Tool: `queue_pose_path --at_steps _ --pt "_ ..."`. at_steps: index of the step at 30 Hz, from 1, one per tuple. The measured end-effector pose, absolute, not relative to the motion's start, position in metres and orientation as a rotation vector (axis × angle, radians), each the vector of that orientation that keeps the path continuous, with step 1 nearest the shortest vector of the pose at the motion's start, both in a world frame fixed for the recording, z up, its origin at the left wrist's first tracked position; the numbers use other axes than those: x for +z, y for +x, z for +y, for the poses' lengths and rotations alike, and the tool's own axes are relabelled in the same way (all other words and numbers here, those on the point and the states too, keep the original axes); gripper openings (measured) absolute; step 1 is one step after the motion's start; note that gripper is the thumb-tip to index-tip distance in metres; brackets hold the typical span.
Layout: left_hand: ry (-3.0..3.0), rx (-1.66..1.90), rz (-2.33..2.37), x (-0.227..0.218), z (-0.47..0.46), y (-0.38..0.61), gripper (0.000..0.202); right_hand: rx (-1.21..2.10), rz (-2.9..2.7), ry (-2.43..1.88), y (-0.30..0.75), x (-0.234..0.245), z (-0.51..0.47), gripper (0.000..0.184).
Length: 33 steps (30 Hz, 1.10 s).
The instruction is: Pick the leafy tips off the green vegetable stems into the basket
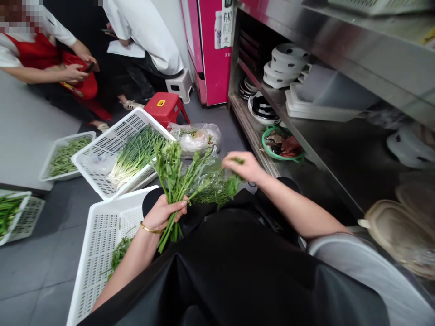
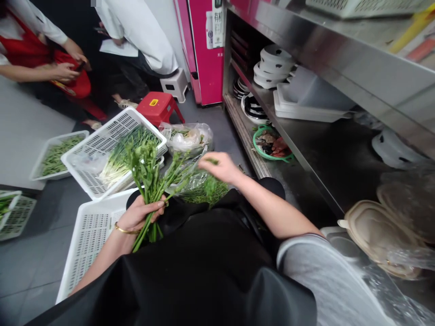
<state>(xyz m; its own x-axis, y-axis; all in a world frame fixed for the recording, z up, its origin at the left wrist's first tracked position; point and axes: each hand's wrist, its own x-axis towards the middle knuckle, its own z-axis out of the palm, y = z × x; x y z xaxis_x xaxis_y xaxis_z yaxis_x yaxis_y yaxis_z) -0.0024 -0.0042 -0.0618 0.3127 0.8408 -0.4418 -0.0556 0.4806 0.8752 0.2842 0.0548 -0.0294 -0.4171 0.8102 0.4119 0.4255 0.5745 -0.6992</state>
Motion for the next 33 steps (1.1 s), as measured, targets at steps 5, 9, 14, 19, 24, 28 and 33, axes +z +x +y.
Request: queue_pose_path --at_steps 5,9,14,19,24,28,33 --pt "0.927 0.673 1.165 -0.064 0.003 0.006 0.024 0.465 -2.125 -1.027 0.277 -0.016 0.042 0.027" --pt "1.021 0.615 1.102 -0.061 0.009 0.023 0.023 0.196 -2.891 -0.892 0.238 -0.021 0.03 0.024" --pt "1.045 0.572 0.98 -0.058 0.004 0.032 0.024 0.618 -2.838 -0.644 0.231 -0.036 0.031 0.021" --pt "0.908 0.691 0.985 -0.062 0.001 0.022 0.025 1.05 -1.67 -0.851 0.286 -0.038 0.035 0.033" --pt "0.822 0.62 0.997 -0.061 0.007 0.023 0.027 0.671 -1.719 -1.122 0.324 -0.021 0.032 0.027" --pt "0.848 0.511 0.961 -0.055 0.013 0.036 0.025 0.125 -2.495 -1.205 0.299 -0.019 0.032 0.017" --pt "0.836 0.546 0.963 -0.05 0.016 0.038 0.028 -0.225 -2.849 -1.125 0.295 -0.015 0.046 0.02"
